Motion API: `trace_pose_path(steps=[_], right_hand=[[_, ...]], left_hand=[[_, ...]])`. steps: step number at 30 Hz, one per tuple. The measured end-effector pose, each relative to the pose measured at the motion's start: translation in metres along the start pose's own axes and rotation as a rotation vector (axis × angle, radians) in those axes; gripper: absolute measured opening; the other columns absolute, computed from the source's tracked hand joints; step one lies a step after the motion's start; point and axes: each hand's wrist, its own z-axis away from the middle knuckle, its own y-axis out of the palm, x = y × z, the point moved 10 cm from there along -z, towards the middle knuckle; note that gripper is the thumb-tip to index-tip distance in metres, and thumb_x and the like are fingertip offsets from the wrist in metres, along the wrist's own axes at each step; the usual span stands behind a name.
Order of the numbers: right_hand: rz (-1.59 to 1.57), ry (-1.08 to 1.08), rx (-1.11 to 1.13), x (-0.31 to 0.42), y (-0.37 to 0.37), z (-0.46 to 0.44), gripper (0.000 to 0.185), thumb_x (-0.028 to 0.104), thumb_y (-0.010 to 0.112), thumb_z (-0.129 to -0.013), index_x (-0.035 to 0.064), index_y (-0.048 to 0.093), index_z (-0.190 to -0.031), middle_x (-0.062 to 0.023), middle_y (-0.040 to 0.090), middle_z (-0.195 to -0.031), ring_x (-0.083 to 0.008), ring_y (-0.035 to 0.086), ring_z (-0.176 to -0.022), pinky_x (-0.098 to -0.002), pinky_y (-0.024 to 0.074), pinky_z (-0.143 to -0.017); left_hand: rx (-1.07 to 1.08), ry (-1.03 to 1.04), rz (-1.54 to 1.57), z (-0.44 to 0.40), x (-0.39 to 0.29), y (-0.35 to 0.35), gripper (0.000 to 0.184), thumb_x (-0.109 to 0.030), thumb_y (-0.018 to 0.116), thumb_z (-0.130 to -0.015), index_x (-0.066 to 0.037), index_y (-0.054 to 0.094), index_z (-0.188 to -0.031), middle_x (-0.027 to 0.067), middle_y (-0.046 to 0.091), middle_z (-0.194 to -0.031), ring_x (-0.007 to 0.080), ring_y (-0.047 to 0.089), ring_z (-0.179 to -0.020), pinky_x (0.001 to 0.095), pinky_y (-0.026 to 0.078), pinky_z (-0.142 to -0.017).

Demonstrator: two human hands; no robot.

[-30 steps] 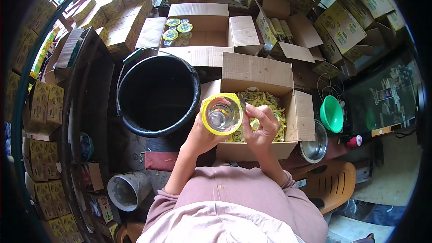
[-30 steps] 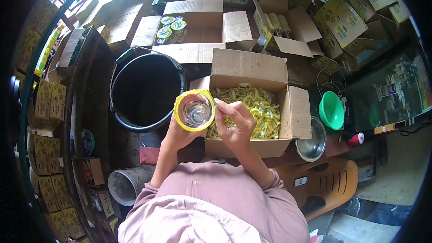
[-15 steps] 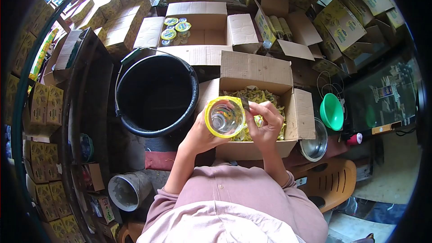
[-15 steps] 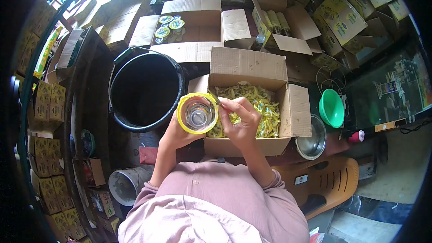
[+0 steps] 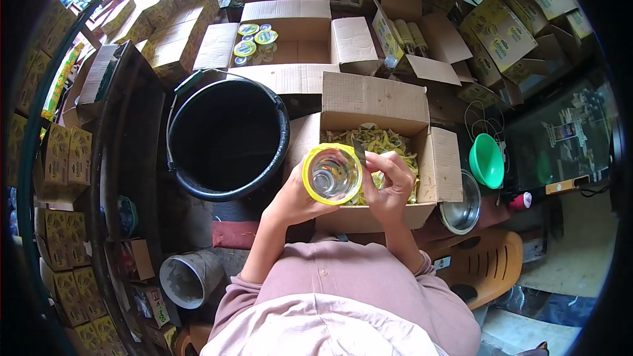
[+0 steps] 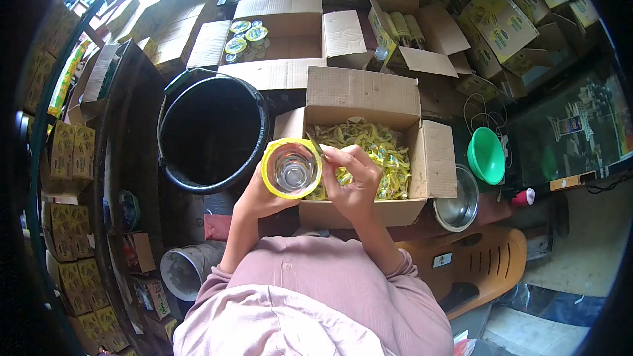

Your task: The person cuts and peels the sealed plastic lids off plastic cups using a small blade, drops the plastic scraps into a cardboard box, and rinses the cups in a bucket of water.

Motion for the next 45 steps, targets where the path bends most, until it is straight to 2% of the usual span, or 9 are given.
trace_pose_path(steps=[2,5,11,14,20,26,29,41,45], right_hand=[[0.011,-0.018,0.019,0.0,-0.001,0.001,0.032,-0.012,0.064,-0.066,0.0023,0.063,-0.095,-0.0039,0.054,-0.07,-0.0101,0.052,-0.062,-0.0212,0.0411,-0.055],[0.052,0.0,0.005,0.003,-0.005,0.0,0.026,-0.009,0.066,-0.067,0.0037,0.065,-0.089,-0.0058,0.058,-0.069,-0.0126,0.058,-0.062,-0.0227,0.0459,-0.054],[0.078,0.004,-0.028,0.009,-0.005,0.004,0.026,-0.009,0.066,-0.067,0.0035,0.065,-0.091,-0.0057,0.058,-0.068,-0.0127,0.057,-0.06,-0.0234,0.0459,-0.054],[0.113,-0.046,-0.042,0.012,-0.002,0.005,0.032,-0.011,0.065,-0.065,0.0018,0.063,-0.094,-0.0034,0.055,-0.07,-0.0102,0.053,-0.061,-0.0212,0.0399,-0.053],[0.059,-0.055,-0.025,0.011,-0.002,-0.001,0.032,-0.012,0.064,-0.065,0.0029,0.064,-0.093,-0.0036,0.055,-0.068,-0.0108,0.054,-0.061,-0.0217,0.0395,-0.052],[0.094,-0.076,0.0,0.012,-0.004,-0.001,0.032,-0.012,0.065,-0.065,0.0025,0.064,-0.093,-0.0041,0.056,-0.068,-0.0112,0.054,-0.061,-0.0218,0.0406,-0.053],[0.103,-0.012,0.006,0.005,-0.006,-0.001,0.03,-0.011,0.064,-0.066,0.0041,0.066,-0.092,-0.0063,0.058,-0.07,-0.014,0.058,-0.062,-0.0238,0.0466,-0.056],[0.059,0.008,0.061,0.002,-0.004,-0.003,0.031,-0.012,0.064,-0.064,0.0018,0.063,-0.092,-0.0048,0.056,-0.069,-0.0122,0.054,-0.062,-0.0224,0.0424,-0.055],[0.042,0.015,0.067,-0.002,-0.003,-0.004,0.032,-0.01,0.062,-0.066,0.0042,0.066,-0.094,-0.0066,0.059,-0.072,-0.0135,0.059,-0.064,-0.0236,0.0485,-0.058]], left_hand=[[-0.01,-0.008,-0.004,0.0,0.002,-0.001,0.067,-0.014,0.078,-0.059,-0.002,0.045,-0.116,0.0124,0.053,-0.11,0.0262,0.052,-0.103,0.0341,0.041,-0.091],[-0.018,-0.038,0.041,0.0,0.007,-0.001,0.067,-0.013,0.078,-0.059,-0.002,0.045,-0.116,0.0121,0.053,-0.11,0.0257,0.052,-0.103,0.0337,0.041,-0.091],[-0.026,-0.067,0.09,0.0,0.012,0.0,0.066,-0.013,0.077,-0.059,-0.002,0.046,-0.116,0.0119,0.053,-0.109,0.0255,0.052,-0.103,0.0333,0.041,-0.092],[-0.003,-0.044,0.071,-0.001,0.007,0.001,0.065,-0.013,0.077,-0.059,-0.002,0.046,-0.115,0.0121,0.053,-0.109,0.0259,0.052,-0.103,0.0335,0.041,-0.092],[0.028,-0.016,0.051,-0.002,0.001,0.004,0.065,-0.014,0.076,-0.059,-0.002,0.046,-0.115,0.0126,0.053,-0.108,0.0263,0.052,-0.103,0.0337,0.041,-0.091],[0.073,-0.038,0.054,-0.004,0.003,0.006,0.063,-0.014,0.075,-0.059,-0.002,0.046,-0.114,0.0129,0.052,-0.109,0.0263,0.052,-0.103,0.034,0.042,-0.09],[0.109,-0.032,0.103,-0.006,0.001,0.012,0.061,-0.015,0.075,-0.059,-0.001,0.047,-0.112,0.0134,0.052,-0.108,0.027,0.052,-0.102,0.0345,0.042,-0.089],[0.178,-0.01,0.167,-0.01,0.002,0.017,0.057,-0.014,0.073,-0.056,0.0,0.05,-0.107,0.0139,0.052,-0.102,0.0263,0.053,-0.097,0.034,0.043,-0.086],[0.148,-0.048,0.157,-0.012,0.004,0.018,0.059,-0.011,0.078,-0.056,-0.001,0.05,-0.107,0.0129,0.053,-0.102,0.0255,0.052,-0.097,0.0333,0.044,-0.085]])
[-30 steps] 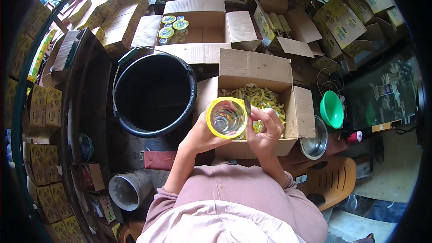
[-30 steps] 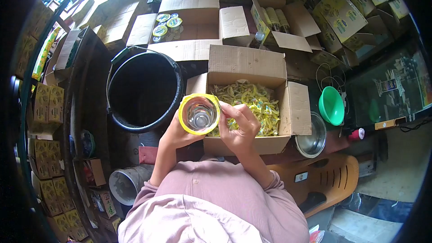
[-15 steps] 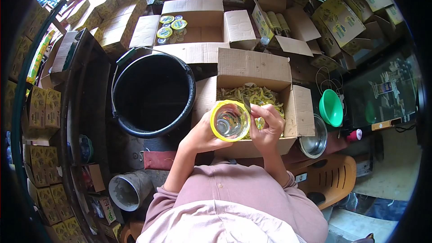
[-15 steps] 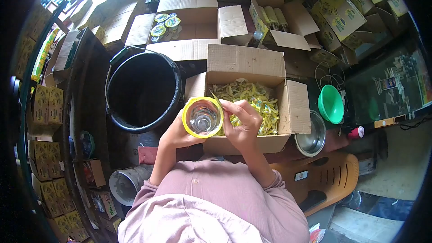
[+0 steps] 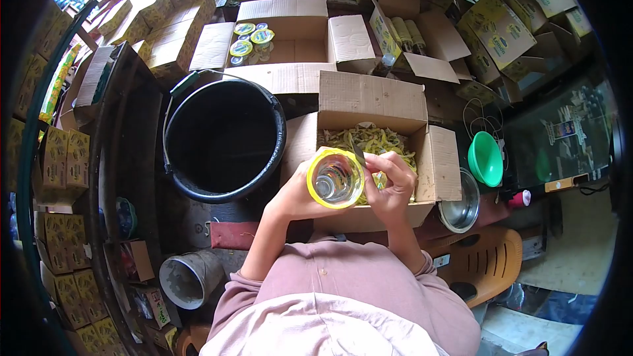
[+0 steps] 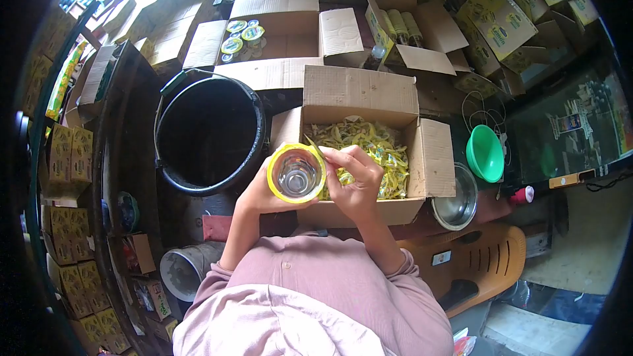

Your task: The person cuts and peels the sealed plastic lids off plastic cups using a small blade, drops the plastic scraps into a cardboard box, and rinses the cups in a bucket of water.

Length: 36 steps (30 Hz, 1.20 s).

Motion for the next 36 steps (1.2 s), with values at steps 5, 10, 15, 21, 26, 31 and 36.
trace_pose_path(steps=[5,10,15,21,26,31,36], right_hand=[[-0.029,0.084,-0.014,-0.01,-0.004,0.002,0.031,-0.01,0.063,-0.067,0.0038,0.065,-0.094,-0.0068,0.059,-0.072,-0.0134,0.059,-0.065,-0.0237,0.0489,-0.059],[0.068,0.036,-0.055,-0.004,-0.006,0.004,0.031,-0.01,0.063,-0.066,0.0041,0.065,-0.094,-0.0063,0.059,-0.071,-0.0137,0.059,-0.063,-0.024,0.0477,-0.057],[0.135,-0.033,-0.069,0.004,-0.007,0.0,0.033,-0.009,0.064,-0.065,0.0057,0.066,-0.094,-0.0056,0.057,-0.069,-0.0144,0.057,-0.06,-0.0249,0.0462,-0.055],[0.163,-0.073,-0.054,0.005,-0.005,-0.001,0.033,-0.009,0.064,-0.065,0.0068,0.067,-0.094,-0.0057,0.057,-0.068,-0.0149,0.057,-0.059,-0.0257,0.0458,-0.054],[0.166,-0.068,-0.048,0.003,-0.004,-0.003,0.033,-0.009,0.065,-0.065,0.0071,0.068,-0.093,-0.0057,0.058,-0.067,-0.0143,0.057,-0.058,-0.0254,0.0458,-0.053],[0.137,-0.061,-0.038,0.003,-0.005,-0.006,0.033,-0.01,0.065,-0.065,0.0067,0.068,-0.094,-0.0055,0.059,-0.068,-0.0136,0.057,-0.059,-0.0252,0.0459,-0.053],[0.119,-0.042,-0.049,0.001,-0.005,-0.006,0.034,-0.01,0.065,-0.065,0.0062,0.067,-0.095,-0.0058,0.06,-0.07,-0.0138,0.058,-0.061,-0.0249,0.0464,-0.054]], left_hand=[[-0.166,0.113,-0.079,0.001,0.002,-0.012,0.063,-0.012,0.08,-0.056,-0.001,0.048,-0.11,0.0129,0.045,-0.107,0.0262,0.05,-0.1,0.0341,0.043,-0.086],[-0.142,0.166,-0.236,-0.001,0.004,-0.009,0.067,-0.011,0.08,-0.056,-0.001,0.045,-0.113,0.013,0.038,-0.108,0.0258,0.047,-0.101,0.0343,0.043,-0.088],[-0.062,0.136,-0.159,-0.002,0.012,-0.002,0.074,-0.008,0.081,-0.055,-0.001,0.042,-0.117,0.0108,0.034,-0.108,0.0234,0.044,-0.108,0.0302,0.043,-0.089],[-0.064,0.105,-0.131,-0.004,0.012,-0.006,0.071,-0.013,0.081,-0.056,-0.001,0.04,-0.113,0.0111,0.04,-0.108,0.024,0.051,-0.097,0.0336,0.042,-0.09],[0.03,0.084,-0.133,-0.006,0.021,-0.003,0.073,-0.009,0.082,-0.054,-0.002,0.043,-0.116,0.0086,0.036,-0.11,0.0204,0.044,-0.107,0.0294,0.041,-0.091],[0.087,0.046,-0.025,-0.009,0.026,0.0,0.07,-0.013,0.082,-0.054,-0.002,0.045,-0.113,0.0082,0.041,-0.108,0.0198,0.046,-0.104,0.03,0.04,-0.09],[0.102,-0.008,0.149,-0.017,0.028,-0.001,0.068,-0.018,0.082,-0.054,-0.002,0.047,-0.11,0.0089,0.043,-0.105,0.021,0.047,-0.102,0.0306,0.038,-0.092]])
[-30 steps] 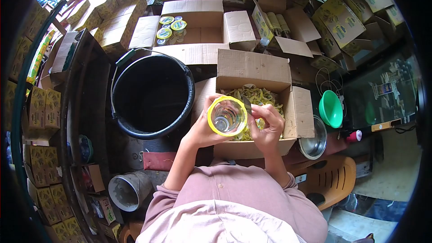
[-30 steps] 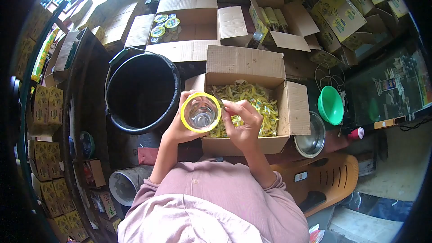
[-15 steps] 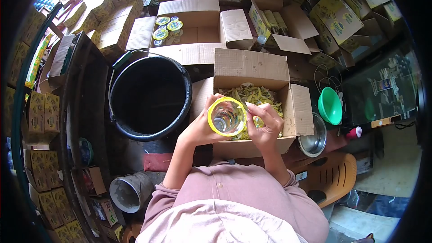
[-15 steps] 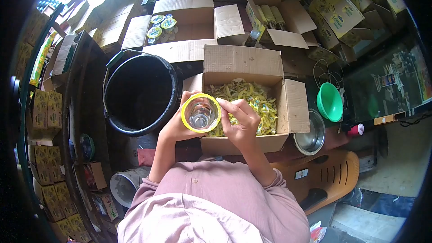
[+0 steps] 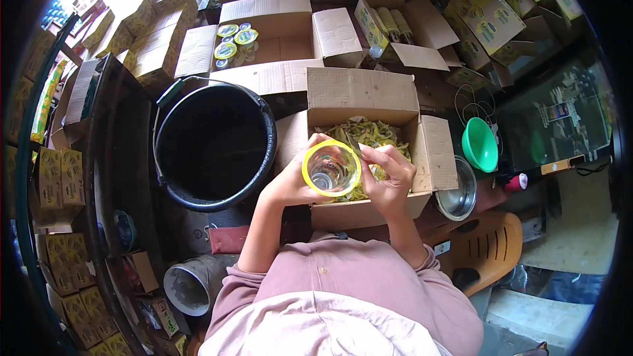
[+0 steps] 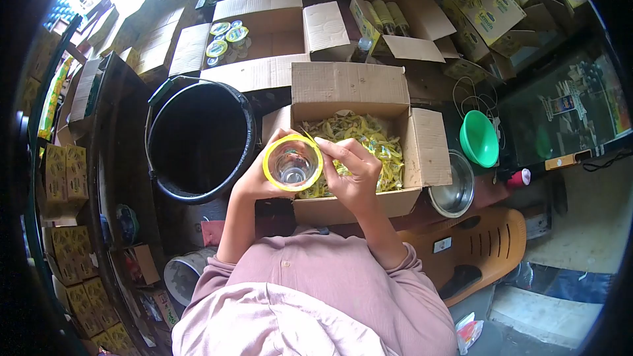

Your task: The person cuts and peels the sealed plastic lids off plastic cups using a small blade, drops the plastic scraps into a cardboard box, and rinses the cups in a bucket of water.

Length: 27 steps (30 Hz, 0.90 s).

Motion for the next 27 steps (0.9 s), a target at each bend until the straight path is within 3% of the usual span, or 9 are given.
trace_pose_path(steps=[3,6,9,12,16,20,27], right_hand=[[0.004,-0.003,0.01,-0.002,0.0,-0.001,0.034,-0.01,0.065,-0.065,0.0058,0.067,-0.095,-0.006,0.06,-0.071,-0.0142,0.059,-0.062,-0.0247,0.0467,-0.055],[-0.011,0.004,0.003,-0.005,-0.002,0.002,0.034,-0.01,0.065,-0.065,0.0056,0.067,-0.095,-0.006,0.06,-0.071,-0.0143,0.059,-0.062,-0.0249,0.0466,-0.056],[0.005,0.002,-0.029,-0.005,-0.007,0.002,0.033,-0.009,0.066,-0.064,0.0056,0.066,-0.094,-0.0058,0.06,-0.071,-0.014,0.059,-0.062,-0.0251,0.0465,-0.056],[0.039,0.006,-0.065,-0.004,-0.011,0.004,0.033,-0.009,0.067,-0.065,0.0056,0.066,-0.094,-0.0056,0.059,-0.071,-0.0138,0.059,-0.062,-0.0251,0.0466,-0.056],[0.105,-0.015,-0.098,-0.002,-0.016,0.008,0.031,-0.008,0.067,-0.066,0.0056,0.066,-0.094,-0.0055,0.059,-0.071,-0.0143,0.059,-0.061,-0.0256,0.0469,-0.055],[0.141,-0.013,-0.126,0.001,-0.013,0.015,0.031,-0.008,0.067,-0.067,0.0056,0.066,-0.095,-0.006,0.059,-0.07,-0.0155,0.059,-0.061,-0.0268,0.0471,-0.055],[0.134,-0.039,-0.134,0.001,-0.006,0.016,0.032,-0.007,0.067,-0.066,0.0062,0.066,-0.095,-0.0064,0.058,-0.069,-0.016,0.057,-0.06,-0.0265,0.0464,-0.054]], left_hand=[[0.029,-0.074,0.178,0.001,0.011,0.005,0.07,-0.016,0.08,-0.055,-0.001,0.044,-0.113,0.0085,0.041,-0.106,0.0194,0.046,-0.102,0.0296,0.038,-0.092],[0.099,0.043,0.031,-0.003,0.005,0.007,0.072,-0.009,0.079,-0.055,-0.002,0.042,-0.117,0.0077,0.04,-0.112,0.0175,0.045,-0.105,0.0304,0.038,-0.092],[-0.041,0.15,-0.101,0.002,0.004,0.002,0.073,-0.009,0.078,-0.056,-0.003,0.041,-0.118,0.0076,0.04,-0.111,0.0176,0.043,-0.106,0.0307,0.037,-0.094],[-0.08,0.085,0.103,0.001,0.011,0.004,0.07,-0.007,0.075,-0.06,-0.002,0.04,-0.12,0.0087,0.041,-0.115,0.0187,0.043,-0.11,0.032,0.035,-0.097],[-0.232,0.059,0.13,0.007,0.01,0.005,0.068,-0.007,0.067,-0.066,0.0,0.035,-0.125,0.0131,0.045,-0.12,0.0216,0.044,-0.114,0.0337,0.034,-0.098],[-0.359,0.153,0.005,0.01,-0.001,0.009,0.069,-0.005,0.071,-0.067,-0.001,0.034,-0.124,0.0124,0.047,-0.115,0.0201,0.048,-0.109,0.0328,0.037,-0.096],[-0.365,0.096,-0.167,0.014,-0.003,-0.001,0.066,-0.006,0.074,-0.067,-0.001,0.037,-0.12,0.0115,0.049,-0.112,0.0209,0.052,-0.103,0.0324,0.042,-0.09]])
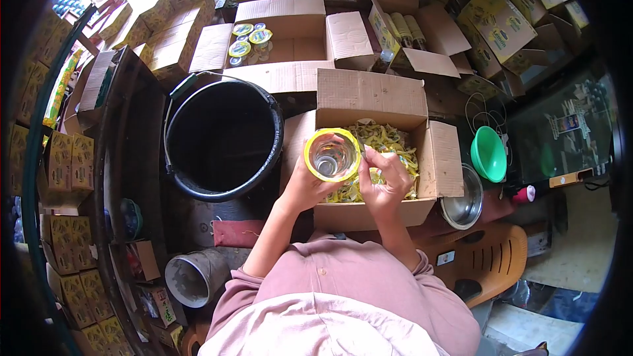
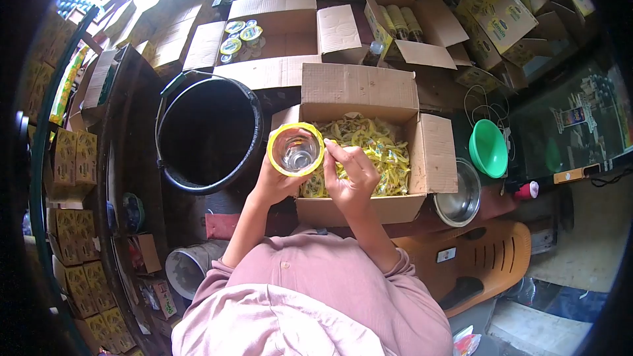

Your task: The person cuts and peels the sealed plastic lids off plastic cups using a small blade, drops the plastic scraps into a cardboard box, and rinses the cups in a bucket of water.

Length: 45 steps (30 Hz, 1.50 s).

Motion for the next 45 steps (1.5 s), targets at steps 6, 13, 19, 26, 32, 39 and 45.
trace_pose_path(steps=[6,13,19,26,32,39,45], right_hand=[[0.021,0.024,-0.001,-0.003,0.005,-0.002,0.032,-0.007,0.067,-0.066,0.0059,0.066,-0.095,-0.007,0.058,-0.069,-0.0159,0.058,-0.059,-0.0259,0.0462,-0.054],[-0.091,0.104,0.03,-0.013,0.006,-0.005,0.031,-0.007,0.067,-0.067,0.0056,0.066,-0.095,-0.0065,0.059,-0.069,-0.0138,0.059,-0.06,-0.0249,0.0466,-0.055],[-0.03,0.086,0.043,-0.012,0.007,-0.004,0.032,-0.009,0.065,-0.066,0.0058,0.066,-0.095,-0.0053,0.059,-0.069,-0.0128,0.058,-0.06,-0.0249,0.0463,-0.055],[-0.083,0.138,0.1,-0.021,0.011,-0.008,0.033,-0.01,0.064,-0.066,0.0055,0.066,-0.095,-0.0055,0.059,-0.069,-0.0126,0.058,-0.059,-0.025,0.0463,-0.054],[-0.08,0.153,0.112,-0.029,0.011,-0.006,0.032,-0.01,0.063,-0.066,0.0055,0.066,-0.094,-0.0064,0.059,-0.07,-0.0151,0.058,-0.06,-0.0262,0.0461,-0.054],[-0.059,0.156,0.161,-0.034,0.011,-0.006,0.033,-0.011,0.062,-0.065,0.0058,0.066,-0.094,-0.0078,0.06,-0.071,-0.0171,0.058,-0.061,-0.027,0.0457,-0.055],[-0.056,0.182,0.129,-0.035,0.008,-0.004,0.034,-0.011,0.062,-0.065,0.0059,0.066,-0.094,-0.0076,0.06,-0.071,-0.017,0.058,-0.061,-0.0267,0.046,-0.056]], left_hand=[[0.02,-0.027,-0.08,-0.001,0.001,-0.001,0.063,-0.006,0.075,-0.065,-0.001,0.04,-0.118,0.0115,0.049,-0.11,0.0218,0.052,-0.103,0.0325,0.043,-0.09],[0.006,-0.058,0.049,-0.003,0.005,-0.004,0.06,-0.007,0.075,-0.065,0.0,0.043,-0.115,0.0122,0.051,-0.107,0.023,0.053,-0.101,0.0326,0.043,-0.088],[0.068,-0.066,0.012,-0.008,0.004,-0.002,0.06,-0.005,0.075,-0.063,-0.001,0.044,-0.114,0.0117,0.05,-0.108,0.0233,0.052,-0.102,0.0324,0.042,-0.089],[0.131,-0.101,-0.006,-0.01,0.006,0.0,0.061,-0.006,0.076,-0.061,-0.002,0.046,-0.114,0.0112,0.05,-0.108,0.0242,0.05,-0.104,0.0328,0.041,-0.091],[0.212,-0.149,-0.008,-0.012,0.012,0.006,0.059,-0.005,0.075,-0.059,-0.002,0.048,-0.112,0.012,0.051,-0.107,0.0251,0.051,-0.103,0.0331,0.041,-0.091],[0.335,-0.107,0.0,-0.015,0.011,0.019,0.062,-0.005,0.076,-0.058,-0.001,0.047,-0.113,0.0112,0.049,-0.108,0.0234,0.053,-0.098,0.0318,0.044,-0.087],[0.151,-0.143,0.037,-0.019,0.02,0.012,0.061,-0.007,0.078,-0.058,0.0,0.048,-0.11,0.0086,0.049,-0.103,0.0187,0.054,-0.096,0.029,0.045,-0.085]])
